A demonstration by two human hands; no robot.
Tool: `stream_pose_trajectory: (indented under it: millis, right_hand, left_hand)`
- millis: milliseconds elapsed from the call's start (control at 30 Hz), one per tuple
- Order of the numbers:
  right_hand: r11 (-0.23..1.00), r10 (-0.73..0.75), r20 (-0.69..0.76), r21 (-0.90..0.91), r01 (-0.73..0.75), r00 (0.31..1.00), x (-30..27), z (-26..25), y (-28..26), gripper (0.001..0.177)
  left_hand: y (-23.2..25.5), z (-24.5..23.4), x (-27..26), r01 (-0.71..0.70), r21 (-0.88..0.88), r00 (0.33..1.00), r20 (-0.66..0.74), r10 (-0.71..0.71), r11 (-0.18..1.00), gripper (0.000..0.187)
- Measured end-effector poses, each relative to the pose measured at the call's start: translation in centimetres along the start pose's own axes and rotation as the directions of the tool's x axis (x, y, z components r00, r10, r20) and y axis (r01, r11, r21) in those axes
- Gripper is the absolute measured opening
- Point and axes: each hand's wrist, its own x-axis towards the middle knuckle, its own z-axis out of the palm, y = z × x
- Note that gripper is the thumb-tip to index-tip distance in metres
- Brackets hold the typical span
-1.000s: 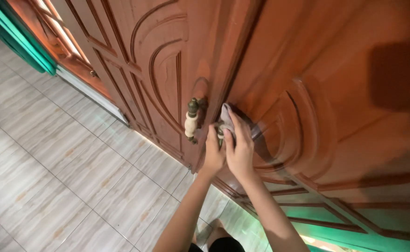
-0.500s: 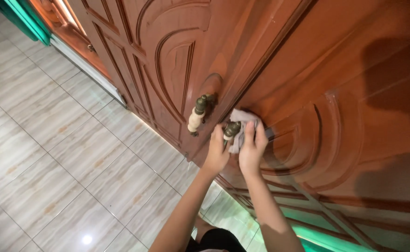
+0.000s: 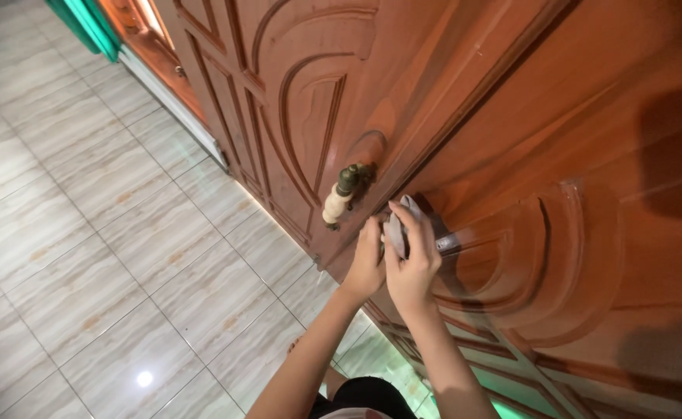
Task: Cleaning and wiping a wooden door and its glass panels using a cloth.
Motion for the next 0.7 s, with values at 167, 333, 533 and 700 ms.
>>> stream_pose_trajectory:
  millis: [167,333,533,700]
  right_hand:
    - [0.974,0.160,0.001,0.163,-0.158,0.987,-0.8,0.7,1.6,0.028]
    - [0.861,0.188,0.051,0.473,-0.190,0.981,-1.6,0.3,2.4,0.041]
    - [0.908,0.127,0.051,0.396,-0.137,0.991,-1.4,0.1,1.3,0.050]
    - [0.945,0.164,0.043,0.279,-0.169,0.986,-1.5,0.2,2.7,0.028]
  left_hand:
    - [1.2,-0.7,0.5,0.008,-0.102,0.998,0.065,-0.002,0.995,0.051]
    - [1.1,-0.9,0.2,0.000,0.008,0.997,0.082,-0.001,1.000,0.055]
    - [1.5,-1.4,0.3,0.035,0.042,0.989,0.141,-0.041,0.998,0.050]
    - [2.3,-1.9,-0.1,-0.045,0.118,0.990,0.141,0.028,0.992,0.061]
